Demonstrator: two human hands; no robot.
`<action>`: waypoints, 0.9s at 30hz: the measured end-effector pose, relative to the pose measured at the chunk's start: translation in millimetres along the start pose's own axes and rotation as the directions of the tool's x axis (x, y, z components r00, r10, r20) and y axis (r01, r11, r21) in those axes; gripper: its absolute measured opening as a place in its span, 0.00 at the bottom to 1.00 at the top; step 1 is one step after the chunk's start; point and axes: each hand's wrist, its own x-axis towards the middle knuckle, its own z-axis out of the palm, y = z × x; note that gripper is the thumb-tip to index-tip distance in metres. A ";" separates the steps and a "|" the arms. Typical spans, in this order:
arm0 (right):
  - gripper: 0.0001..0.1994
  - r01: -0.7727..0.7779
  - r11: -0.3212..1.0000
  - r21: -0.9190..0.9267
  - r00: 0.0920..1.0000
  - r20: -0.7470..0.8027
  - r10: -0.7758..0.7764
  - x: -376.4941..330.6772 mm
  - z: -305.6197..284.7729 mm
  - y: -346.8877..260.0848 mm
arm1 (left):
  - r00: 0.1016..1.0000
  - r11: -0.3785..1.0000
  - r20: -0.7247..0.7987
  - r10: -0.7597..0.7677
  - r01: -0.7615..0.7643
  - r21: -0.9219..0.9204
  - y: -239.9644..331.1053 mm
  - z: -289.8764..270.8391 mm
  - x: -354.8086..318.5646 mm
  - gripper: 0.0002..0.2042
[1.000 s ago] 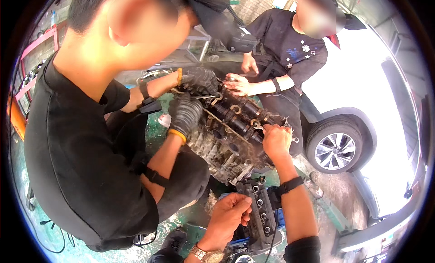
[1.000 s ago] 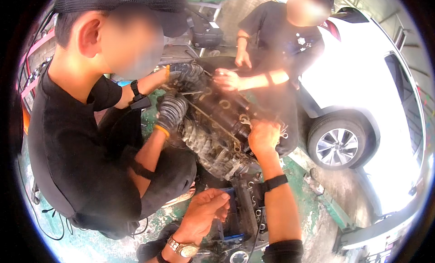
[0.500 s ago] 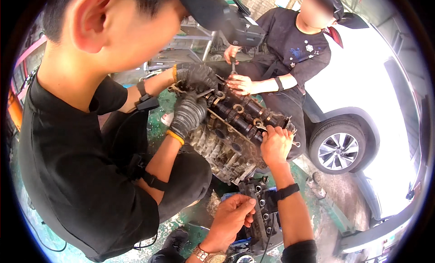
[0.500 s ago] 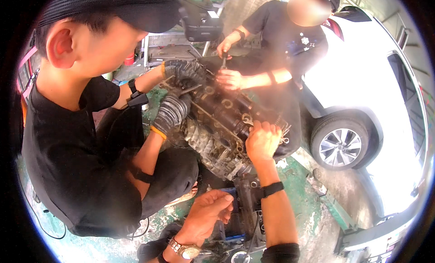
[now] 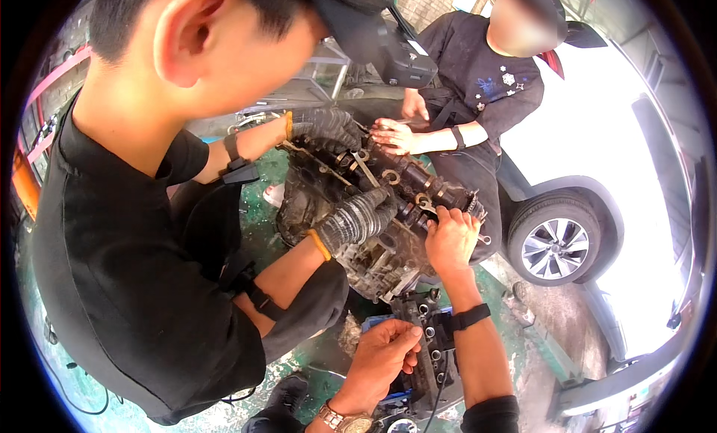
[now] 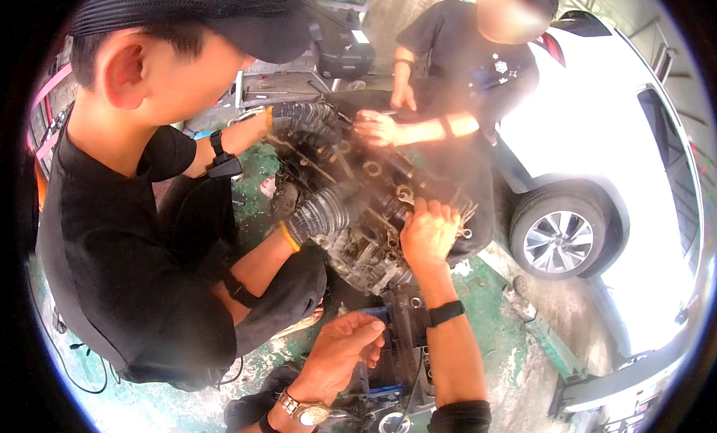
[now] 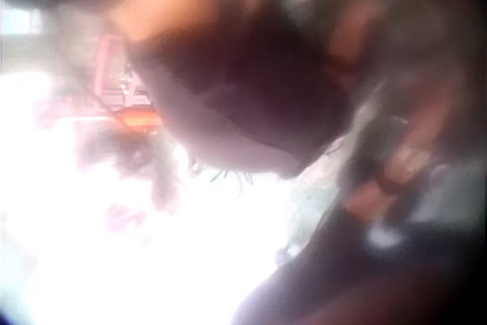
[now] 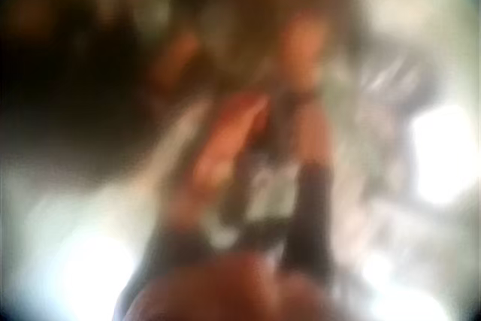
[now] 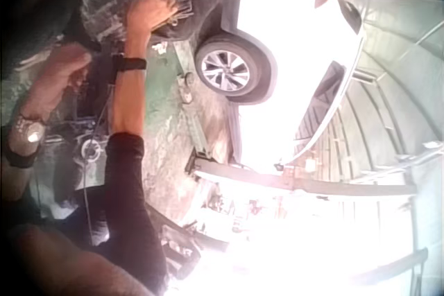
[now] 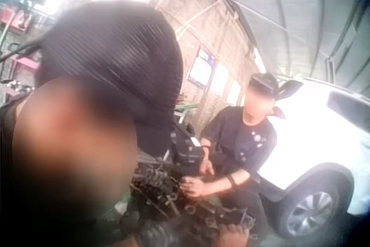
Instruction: The person works on disassembling an engine block, removing bolts and components using a wrench while another person assists.
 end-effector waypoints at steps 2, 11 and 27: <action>0.07 0.003 1.000 0.000 1.000 0.006 -0.003 -0.5 1.0 -0.5 | 1.000 1.000 -0.008 -0.005 0.005 -0.001 -0.1 -0.7 0.2 0.09; 0.05 0.042 0.999 -0.023 0.998 -0.038 -0.043 -0.8 4.7 2.6 | 1.000 1.000 -0.008 -0.003 0.003 0.019 2.0 1.6 -1.8 0.10; 0.05 0.005 0.998 -0.061 0.999 0.032 -0.004 -3.8 -3.3 -4.0 | 1.000 1.000 0.013 0.011 -0.011 -0.008 1.0 1.7 -4.7 0.09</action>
